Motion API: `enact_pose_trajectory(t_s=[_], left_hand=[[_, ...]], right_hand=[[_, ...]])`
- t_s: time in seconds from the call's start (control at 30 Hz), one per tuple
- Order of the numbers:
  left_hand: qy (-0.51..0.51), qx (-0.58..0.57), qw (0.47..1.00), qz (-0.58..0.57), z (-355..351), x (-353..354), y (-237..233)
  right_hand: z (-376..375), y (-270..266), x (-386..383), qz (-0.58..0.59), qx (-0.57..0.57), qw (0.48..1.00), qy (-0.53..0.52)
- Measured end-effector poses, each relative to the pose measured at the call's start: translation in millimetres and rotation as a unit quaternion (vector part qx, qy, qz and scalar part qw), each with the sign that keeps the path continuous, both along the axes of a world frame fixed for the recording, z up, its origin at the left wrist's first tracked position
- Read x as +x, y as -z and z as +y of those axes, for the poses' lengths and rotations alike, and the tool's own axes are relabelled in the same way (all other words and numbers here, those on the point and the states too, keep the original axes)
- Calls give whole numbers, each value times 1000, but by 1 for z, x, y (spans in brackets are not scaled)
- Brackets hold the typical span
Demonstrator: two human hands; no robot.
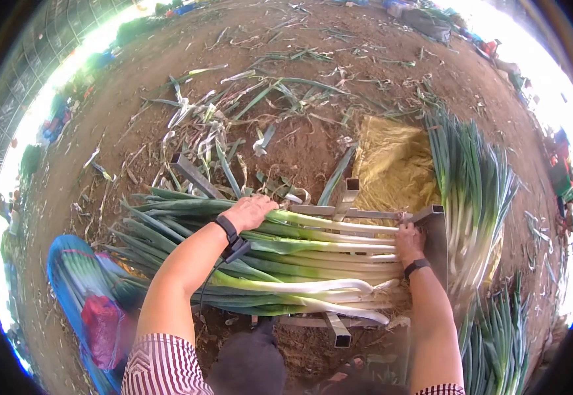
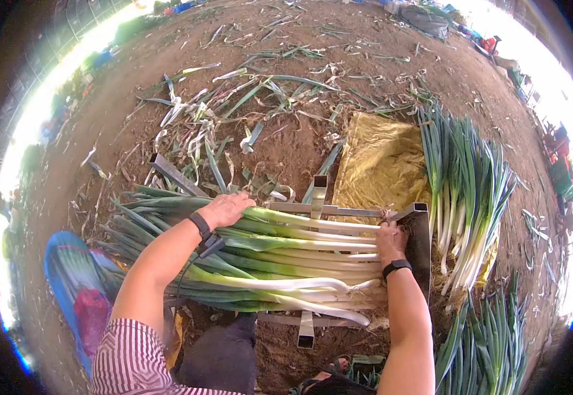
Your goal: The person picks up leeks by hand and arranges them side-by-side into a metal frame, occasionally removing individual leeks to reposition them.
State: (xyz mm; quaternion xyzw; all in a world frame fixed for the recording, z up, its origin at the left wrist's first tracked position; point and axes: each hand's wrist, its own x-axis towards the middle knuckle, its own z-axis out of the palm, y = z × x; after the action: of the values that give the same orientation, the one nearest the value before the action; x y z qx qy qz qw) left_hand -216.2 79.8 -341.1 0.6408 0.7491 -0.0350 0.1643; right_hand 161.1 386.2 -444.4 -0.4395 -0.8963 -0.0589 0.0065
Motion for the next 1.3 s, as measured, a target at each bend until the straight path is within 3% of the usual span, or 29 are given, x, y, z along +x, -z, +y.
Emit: enact_pose_trajectory(t_s=[0.07,0.27,0.37,0.47,0.63,0.73,0.9,1.1,1.3], left_hand=[[-22,-20,998,-60,4,-6,-4],[-95,-215,947,-220,42,-37,-18],[-98,-267,937,-201,55,-52,-11],[-131,-261,927,-236,53,-52,-9],[-198,-208,937,-200,44,-37,8],[-195,-184,943,-195,42,-37,14],[-77,-93,987,-103,38,-29,9],[-65,-115,991,-37,33,-16,14],[-88,-154,981,-79,28,-15,19]], right_hand=[[-15,-22,-1,-17,101,992,-72],[-19,-24,2,-20,61,995,-77],[-14,-22,1,-36,26,995,-94],[-14,-27,-1,-50,7,996,-70],[-19,-45,-4,-43,-61,995,-72],[-18,-39,0,-15,-71,995,-63],[-10,-28,0,3,-83,996,-43],[-10,-35,-7,-37,-92,995,-20],[-10,-36,-13,-105,-113,988,-20]])
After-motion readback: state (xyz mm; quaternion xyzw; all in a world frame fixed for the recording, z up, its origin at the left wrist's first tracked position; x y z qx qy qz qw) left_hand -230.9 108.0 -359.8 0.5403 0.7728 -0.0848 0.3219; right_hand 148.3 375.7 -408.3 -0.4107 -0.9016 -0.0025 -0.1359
